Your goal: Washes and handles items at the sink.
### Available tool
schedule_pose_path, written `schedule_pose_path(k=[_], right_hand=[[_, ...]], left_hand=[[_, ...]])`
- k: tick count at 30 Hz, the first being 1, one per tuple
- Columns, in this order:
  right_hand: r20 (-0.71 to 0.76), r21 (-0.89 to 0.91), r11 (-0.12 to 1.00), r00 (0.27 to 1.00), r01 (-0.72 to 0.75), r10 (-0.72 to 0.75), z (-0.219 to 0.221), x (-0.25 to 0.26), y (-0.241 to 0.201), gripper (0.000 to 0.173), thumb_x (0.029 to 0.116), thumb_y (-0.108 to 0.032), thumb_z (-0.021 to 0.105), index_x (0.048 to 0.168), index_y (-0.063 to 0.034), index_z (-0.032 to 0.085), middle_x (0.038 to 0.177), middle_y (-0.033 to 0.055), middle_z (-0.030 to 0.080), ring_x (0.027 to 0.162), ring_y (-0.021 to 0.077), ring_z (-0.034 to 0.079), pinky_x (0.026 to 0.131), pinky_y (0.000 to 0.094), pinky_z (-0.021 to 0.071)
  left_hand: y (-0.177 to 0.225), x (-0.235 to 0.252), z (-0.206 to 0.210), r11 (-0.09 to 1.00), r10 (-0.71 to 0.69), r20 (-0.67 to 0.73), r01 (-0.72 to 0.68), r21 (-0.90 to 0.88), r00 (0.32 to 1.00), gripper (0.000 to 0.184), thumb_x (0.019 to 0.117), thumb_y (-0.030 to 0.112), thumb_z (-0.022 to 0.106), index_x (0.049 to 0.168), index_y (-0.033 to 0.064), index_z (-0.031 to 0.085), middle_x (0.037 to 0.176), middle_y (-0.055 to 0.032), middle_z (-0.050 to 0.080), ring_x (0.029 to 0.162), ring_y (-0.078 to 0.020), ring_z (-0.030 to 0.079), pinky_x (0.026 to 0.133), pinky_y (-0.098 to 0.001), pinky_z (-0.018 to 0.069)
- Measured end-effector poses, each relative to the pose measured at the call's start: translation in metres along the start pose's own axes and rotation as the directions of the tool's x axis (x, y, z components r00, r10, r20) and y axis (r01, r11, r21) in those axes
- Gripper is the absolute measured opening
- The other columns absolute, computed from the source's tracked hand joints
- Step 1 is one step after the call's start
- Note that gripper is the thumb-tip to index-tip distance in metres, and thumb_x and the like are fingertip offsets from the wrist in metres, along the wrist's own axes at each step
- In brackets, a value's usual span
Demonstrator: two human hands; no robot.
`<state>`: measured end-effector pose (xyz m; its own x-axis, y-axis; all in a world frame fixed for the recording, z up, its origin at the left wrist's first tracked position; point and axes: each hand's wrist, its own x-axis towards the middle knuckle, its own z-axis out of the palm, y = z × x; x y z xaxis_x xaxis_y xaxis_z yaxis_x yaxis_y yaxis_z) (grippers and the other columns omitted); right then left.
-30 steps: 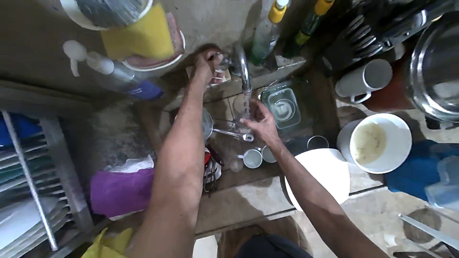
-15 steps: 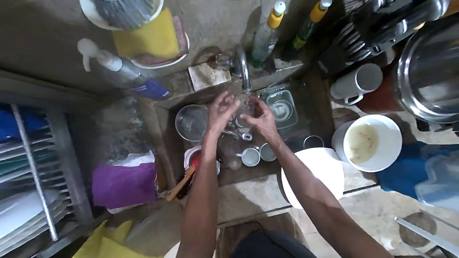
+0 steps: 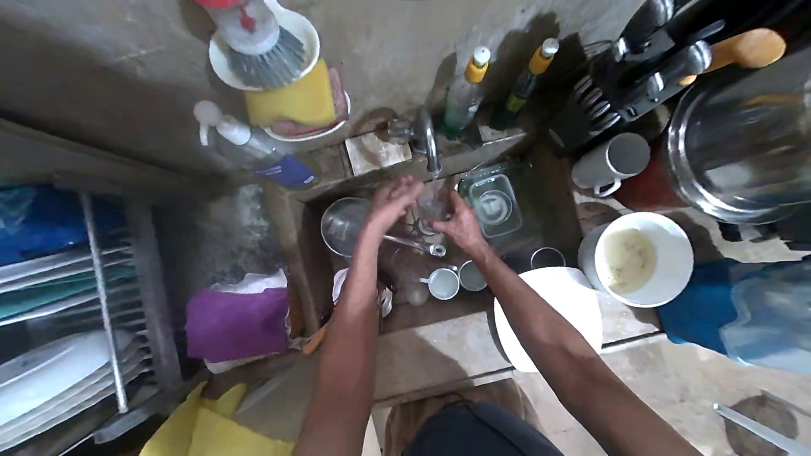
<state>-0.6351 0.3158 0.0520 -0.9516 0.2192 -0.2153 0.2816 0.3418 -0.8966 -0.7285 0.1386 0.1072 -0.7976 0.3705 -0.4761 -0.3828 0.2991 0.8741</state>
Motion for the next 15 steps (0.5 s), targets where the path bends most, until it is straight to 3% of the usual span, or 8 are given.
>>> schedule_pose_path(k=[2, 4, 9, 12, 15], right_hand=[[0.003, -0.019, 1.0, 1.0, -0.001, 0.002, -0.001, 0.0, 0.0, 0.081, 0.0735, -0.027, 0.091, 0.144, -0.0148, 0.054, 0.12, 0.0156, 0.071, 0.103, 0.0294, 0.072, 0.09, 0.054, 0.0598], [0.011, -0.044, 0.999, 1.0, 0.011, -0.01, -0.002, 0.0, 0.003, 0.082, 0.0733, -0.029, 0.092, 0.145, -0.0161, 0.054, 0.122, 0.0132, 0.071, 0.107, 0.0274, 0.072, 0.093, 0.0528, 0.0595], [0.007, -0.072, 0.997, 1.0, -0.021, 0.021, -0.002, -0.003, 0.003, 0.084, 0.072, -0.028, 0.092, 0.146, -0.0162, 0.054, 0.124, 0.0131, 0.071, 0.109, 0.0281, 0.071, 0.095, 0.053, 0.0587], [0.003, -0.088, 0.996, 1.0, -0.013, 0.013, -0.001, -0.004, 0.007, 0.082, 0.0725, -0.029, 0.091, 0.145, -0.016, 0.055, 0.121, 0.0139, 0.072, 0.106, 0.0286, 0.072, 0.093, 0.0536, 0.0588], [0.013, -0.08, 0.996, 1.0, -0.027, 0.028, 0.001, -0.004, 0.011, 0.08, 0.0735, -0.032, 0.091, 0.144, -0.0188, 0.055, 0.121, 0.0107, 0.072, 0.106, 0.0258, 0.073, 0.093, 0.0519, 0.0599]], left_hand=[[0.023, 0.024, -0.013, 0.996, -0.079, -0.149, 0.073, -0.042, 0.986, 0.063, 0.1068, 0.059, 0.038, 0.139, 0.0081, 0.057, 0.123, -0.0117, 0.07, 0.097, -0.025, 0.071, 0.083, -0.0452, 0.0593], [0.045, 0.052, -0.021, 0.989, -0.112, -0.252, 0.133, 0.066, 0.961, 0.068, 0.1069, 0.063, 0.03, 0.136, 0.0071, 0.057, 0.112, -0.0121, 0.072, 0.082, -0.023, 0.072, 0.073, -0.0418, 0.061], [0.079, 0.091, -0.023, 0.925, -0.187, -0.297, 0.269, 0.266, 0.936, 0.066, 0.0985, 0.067, 0.051, 0.136, 0.0138, 0.06, 0.112, -0.0108, 0.07, 0.081, -0.019, 0.07, 0.07, -0.0369, 0.0592], [0.078, 0.105, -0.022, 0.913, -0.189, -0.333, 0.29, 0.288, 0.924, 0.063, 0.0941, 0.067, 0.058, 0.125, 0.0121, 0.064, 0.096, -0.005, 0.067, 0.07, -0.0136, 0.064, 0.063, -0.0321, 0.0559], [0.081, 0.112, -0.02, 0.898, -0.227, -0.376, 0.343, 0.275, 0.898, 0.061, 0.0898, 0.066, 0.063, 0.124, 0.0151, 0.065, 0.09, -0.0029, 0.066, 0.067, -0.0127, 0.062, 0.062, -0.0312, 0.0545]])
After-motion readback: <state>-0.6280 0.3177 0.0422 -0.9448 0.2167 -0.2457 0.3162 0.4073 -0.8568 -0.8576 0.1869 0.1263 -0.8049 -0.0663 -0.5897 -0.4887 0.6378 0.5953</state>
